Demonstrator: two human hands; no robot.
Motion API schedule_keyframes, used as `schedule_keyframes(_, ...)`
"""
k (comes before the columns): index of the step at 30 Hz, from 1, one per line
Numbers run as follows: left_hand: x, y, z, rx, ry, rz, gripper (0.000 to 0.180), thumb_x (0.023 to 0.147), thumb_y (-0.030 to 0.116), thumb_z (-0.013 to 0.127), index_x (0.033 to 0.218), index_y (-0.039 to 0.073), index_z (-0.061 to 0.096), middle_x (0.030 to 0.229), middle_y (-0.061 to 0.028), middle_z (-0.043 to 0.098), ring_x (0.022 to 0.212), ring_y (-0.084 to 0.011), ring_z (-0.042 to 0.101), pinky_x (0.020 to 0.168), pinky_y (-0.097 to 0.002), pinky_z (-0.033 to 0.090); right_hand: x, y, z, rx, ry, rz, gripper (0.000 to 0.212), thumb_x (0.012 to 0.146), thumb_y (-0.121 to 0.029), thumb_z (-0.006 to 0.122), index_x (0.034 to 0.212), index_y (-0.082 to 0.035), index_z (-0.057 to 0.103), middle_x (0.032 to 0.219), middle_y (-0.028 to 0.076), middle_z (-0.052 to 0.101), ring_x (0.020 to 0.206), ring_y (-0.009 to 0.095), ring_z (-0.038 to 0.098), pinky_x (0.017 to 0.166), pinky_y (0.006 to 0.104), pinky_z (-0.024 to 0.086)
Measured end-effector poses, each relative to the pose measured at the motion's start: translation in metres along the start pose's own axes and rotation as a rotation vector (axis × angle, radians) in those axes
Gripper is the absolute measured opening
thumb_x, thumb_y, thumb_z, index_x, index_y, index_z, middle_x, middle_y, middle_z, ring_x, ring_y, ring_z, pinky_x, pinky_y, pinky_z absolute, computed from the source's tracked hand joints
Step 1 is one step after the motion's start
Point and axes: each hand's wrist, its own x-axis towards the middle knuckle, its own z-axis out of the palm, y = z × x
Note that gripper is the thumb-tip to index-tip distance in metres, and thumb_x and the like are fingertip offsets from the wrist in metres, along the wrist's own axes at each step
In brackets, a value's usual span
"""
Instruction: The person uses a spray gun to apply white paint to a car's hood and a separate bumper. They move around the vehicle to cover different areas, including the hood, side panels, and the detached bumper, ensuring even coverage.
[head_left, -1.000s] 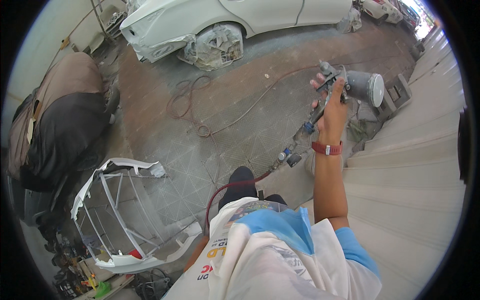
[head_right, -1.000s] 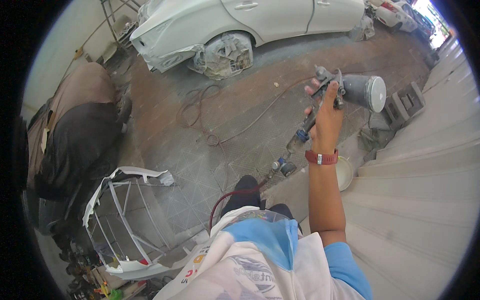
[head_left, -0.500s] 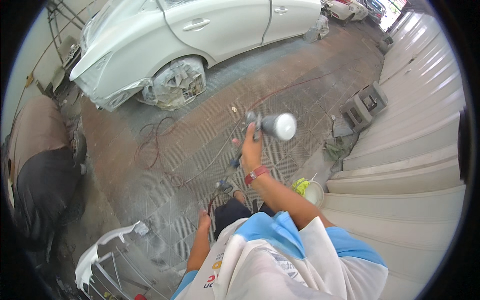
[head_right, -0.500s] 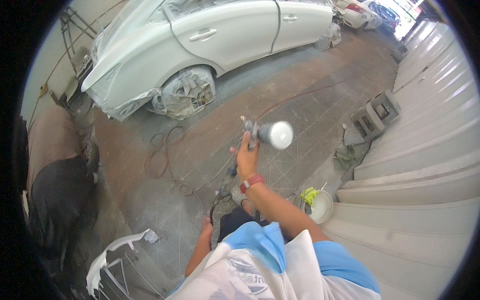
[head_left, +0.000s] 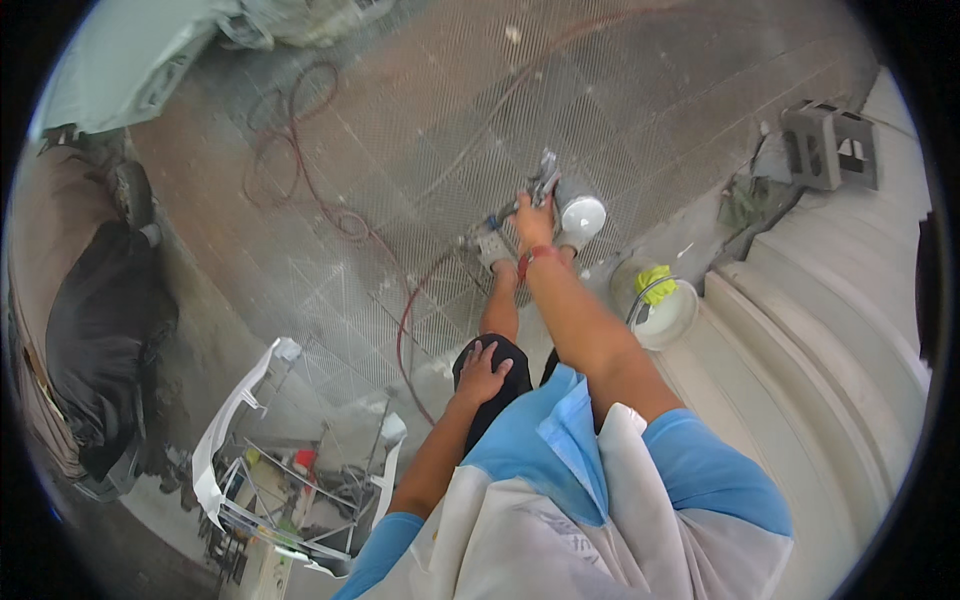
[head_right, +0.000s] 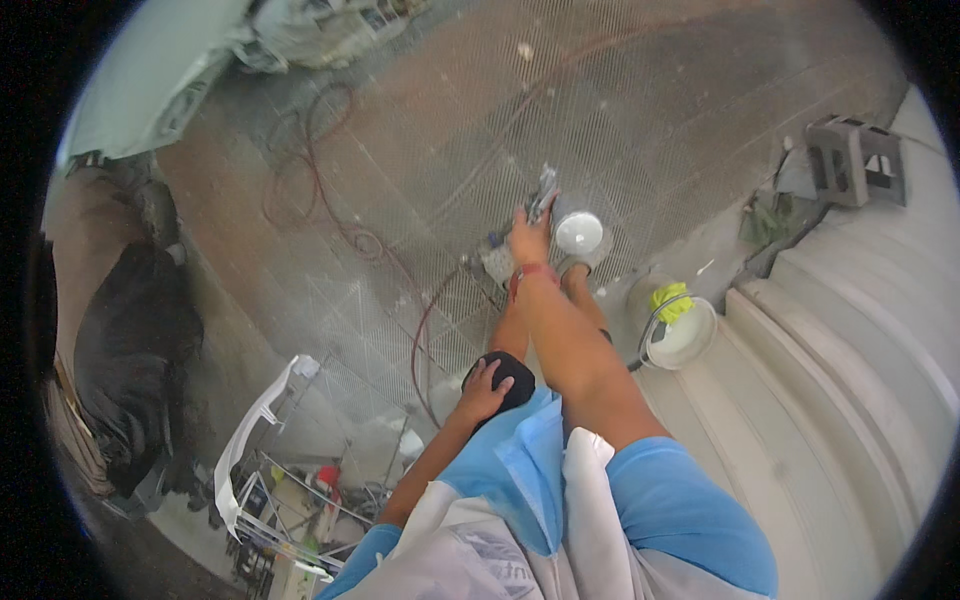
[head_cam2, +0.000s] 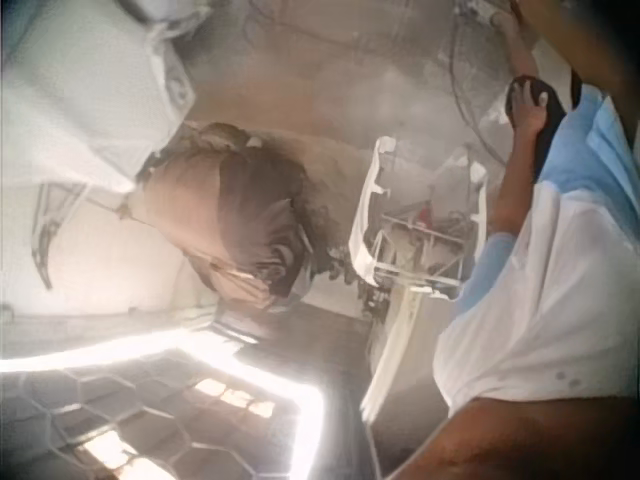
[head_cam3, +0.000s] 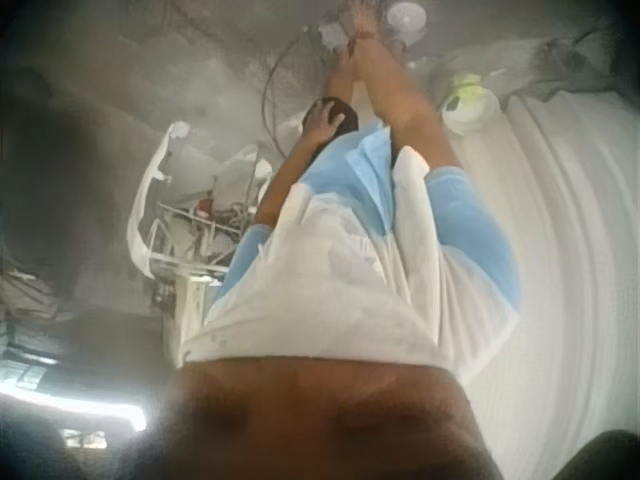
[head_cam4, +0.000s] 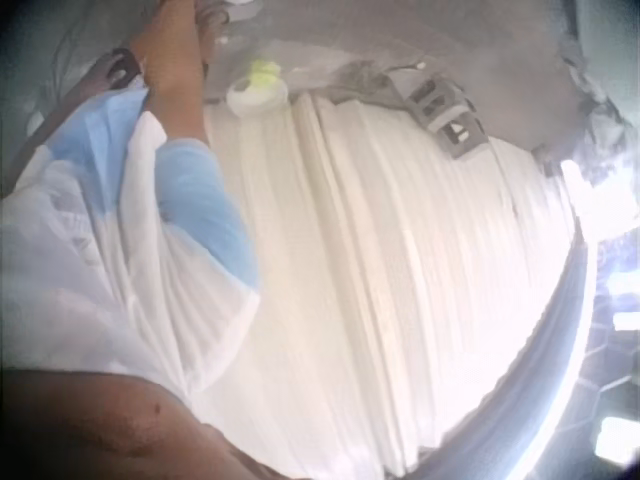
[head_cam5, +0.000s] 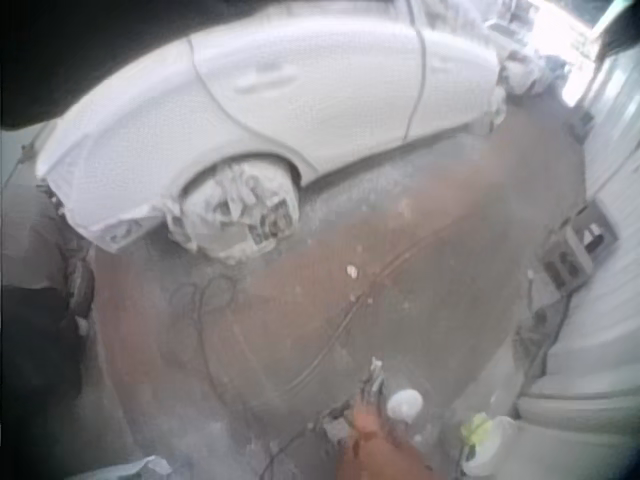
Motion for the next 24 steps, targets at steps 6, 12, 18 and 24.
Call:
schedule_keyframes(6, 0.05, -0.005, 0.055, 0.257, 0.025, -0.096, 0.073, 0.102, 0.062, 0.058, 0.163, 0.024, 0.044, 0.177, -0.0159, 0.022, 0.162, -0.0425, 0.023, 0.129, -0.0628, 0.022, 0.183, 0.113, 0.03, 0.325, -0.017, 0.149, 0.051, 0.1, -0.011, 0.068, 0.148, -0.003, 0.052, 0.127, 0.014, 0.066, 0.093, 0.022, 0.07, 0.069, 0.0344, 0.063)
schedule_keyframes(12, 0.09, -0.011, 0.067, 0.321, 0.095, -0.123, 0.069, 0.102, 0.059, 0.059, 0.161, 0.025, 0.047, 0.176, -0.0133, 0.026, 0.161, -0.0413, 0.025, 0.128, -0.0623, 0.024, 0.343, 0.173, 0.035, 0.308, -0.105, 0.283, 0.066, 0.102, -0.01, 0.071, 0.157, -0.003, 0.035, 0.14, 0.018, 0.06, 0.1, 0.033, 0.074, 0.083, 0.0377, 0.068)
schedule_keyframes(18, 0.105, -0.006, 0.067, 0.359, 0.086, -0.16, 0.065, 0.102, 0.057, 0.059, 0.158, 0.026, 0.05, 0.174, -0.0107, 0.03, 0.16, -0.0401, 0.026, 0.127, -0.0618, 0.025, 0.401, 0.206, 0.028, 0.421, -0.133, 0.399, 0.091, 0.102, -0.008, 0.07, 0.168, -0.006, 0.007, 0.158, 0.023, 0.046, 0.117, 0.038, 0.069, 0.091, 0.0425, 0.068)
schedule_keyframes(24, 0.104, 0.007, 0.064, 0.418, 0.127, -0.166, 0.061, 0.102, 0.054, 0.06, 0.156, 0.026, 0.052, 0.172, -0.0081, 0.033, 0.16, -0.0389, 0.028, 0.127, -0.0614, 0.027, 0.38, 0.215, -0.007, 0.168, -0.272, 0.568, 0.098, 0.1, -0.034, 0.077, 0.169, -0.006, 0.015, 0.153, 0.021, 0.054, 0.128, 0.034, 0.066, 0.102, 0.0454, 0.062)
